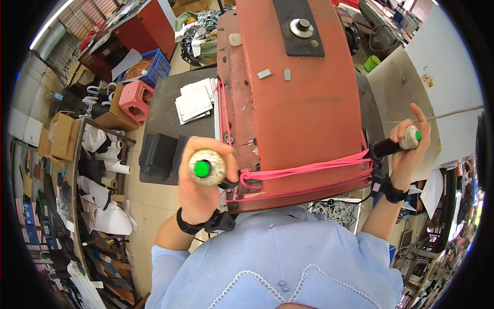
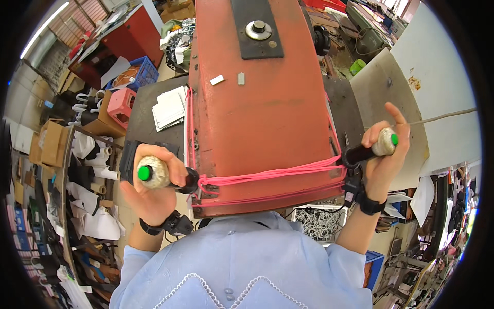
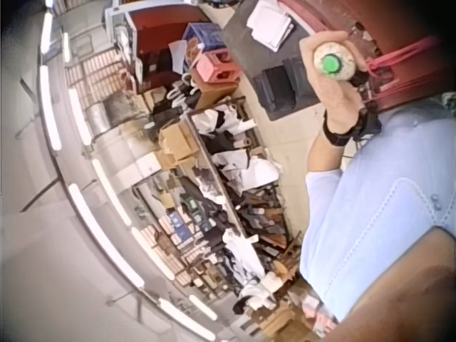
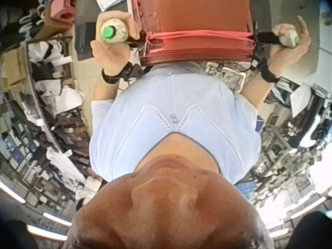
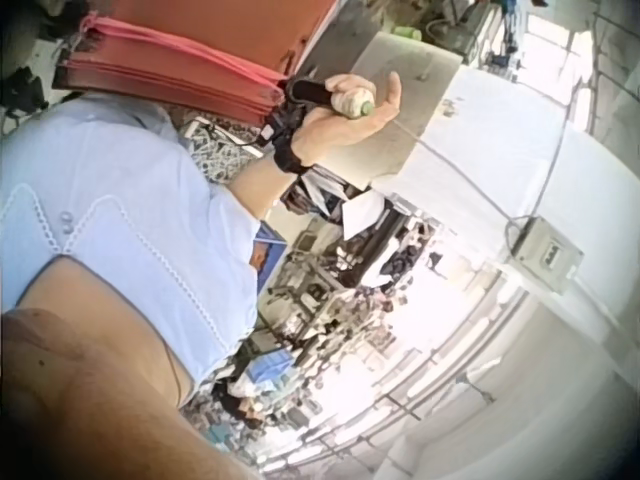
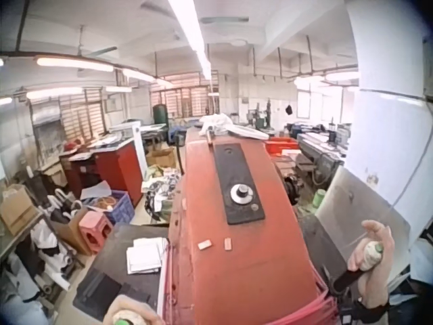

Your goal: The recorder is using a clicker press machine to cut out leather wallet components from card stock or leather pieces.

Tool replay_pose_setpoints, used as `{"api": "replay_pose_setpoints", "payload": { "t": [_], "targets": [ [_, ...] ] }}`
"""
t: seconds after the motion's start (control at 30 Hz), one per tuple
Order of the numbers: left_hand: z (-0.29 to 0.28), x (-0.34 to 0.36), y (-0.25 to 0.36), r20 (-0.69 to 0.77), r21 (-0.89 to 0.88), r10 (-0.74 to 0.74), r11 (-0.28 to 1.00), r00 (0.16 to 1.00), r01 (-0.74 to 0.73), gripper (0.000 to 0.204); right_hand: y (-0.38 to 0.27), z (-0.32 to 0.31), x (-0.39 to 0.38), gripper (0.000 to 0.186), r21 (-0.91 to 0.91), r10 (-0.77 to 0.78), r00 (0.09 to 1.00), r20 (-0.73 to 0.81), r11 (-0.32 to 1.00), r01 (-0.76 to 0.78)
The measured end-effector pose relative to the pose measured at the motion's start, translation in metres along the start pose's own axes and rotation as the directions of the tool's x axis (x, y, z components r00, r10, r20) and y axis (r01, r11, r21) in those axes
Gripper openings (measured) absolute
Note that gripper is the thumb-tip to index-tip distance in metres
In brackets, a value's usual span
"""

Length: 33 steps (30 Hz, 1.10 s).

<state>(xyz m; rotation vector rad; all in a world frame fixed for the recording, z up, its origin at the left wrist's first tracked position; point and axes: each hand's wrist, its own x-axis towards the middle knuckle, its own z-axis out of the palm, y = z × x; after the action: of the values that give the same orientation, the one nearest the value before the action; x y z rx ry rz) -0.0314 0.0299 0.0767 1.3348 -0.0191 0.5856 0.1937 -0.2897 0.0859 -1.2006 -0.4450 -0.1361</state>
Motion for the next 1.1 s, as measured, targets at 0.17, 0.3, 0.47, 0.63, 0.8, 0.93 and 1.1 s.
{"api": "replay_pose_setpoints", "payload": {
  "t": [0.17,0.3,0.47,0.63,0.8,0.93,1.1],
  "targets": [
    [0.027,0.007,-0.015,0.381,-0.169,0.042,0.985,0.923,0.025,0.1,-0.006,-0.044,0.044,0.057,-0.051,0.012,0.998,-0.061,0.999,-0.015],
    [0.07,0.03,-0.04,0.623,-0.036,0.251,0.955,0.741,-0.294,0.117,-0.011,-0.09,0.065,0.05,-0.507,-0.29,0.918,-0.272,0.854,0.12],
    [0.064,0.027,-0.07,0.734,0.281,0.033,0.895,0.679,-0.347,0.073,-0.009,-0.012,-0.001,0.054,-0.38,-0.237,0.971,-0.016,0.9,0.213],
    [0.013,0.05,-0.127,0.6,0.688,-0.071,0.554,0.797,-0.469,0.041,0.017,0.026,-0.059,0.064,-0.135,-0.117,0.992,-0.051,0.985,0.109],
    [0.015,0.068,-0.144,0.6,0.771,-0.041,0.296,0.799,-0.564,0.038,0.005,0.004,-0.018,0.057,-0.165,-0.144,0.96,-0.241,0.981,0.106],
    [0.014,0.061,-0.166,0.657,0.754,-0.014,0.043,0.754,-0.656,0.033,0.036,0.008,-0.024,0.069,-0.837,-0.539,0.831,-0.136,0.512,0.195],
    [0.014,0.061,-0.167,0.717,0.692,-0.043,-0.076,0.696,-0.718,0.029,0.091,0.055,-0.05,0.025,-0.612,0.207,0.977,0.059,0.781,-0.128]
  ]
}}
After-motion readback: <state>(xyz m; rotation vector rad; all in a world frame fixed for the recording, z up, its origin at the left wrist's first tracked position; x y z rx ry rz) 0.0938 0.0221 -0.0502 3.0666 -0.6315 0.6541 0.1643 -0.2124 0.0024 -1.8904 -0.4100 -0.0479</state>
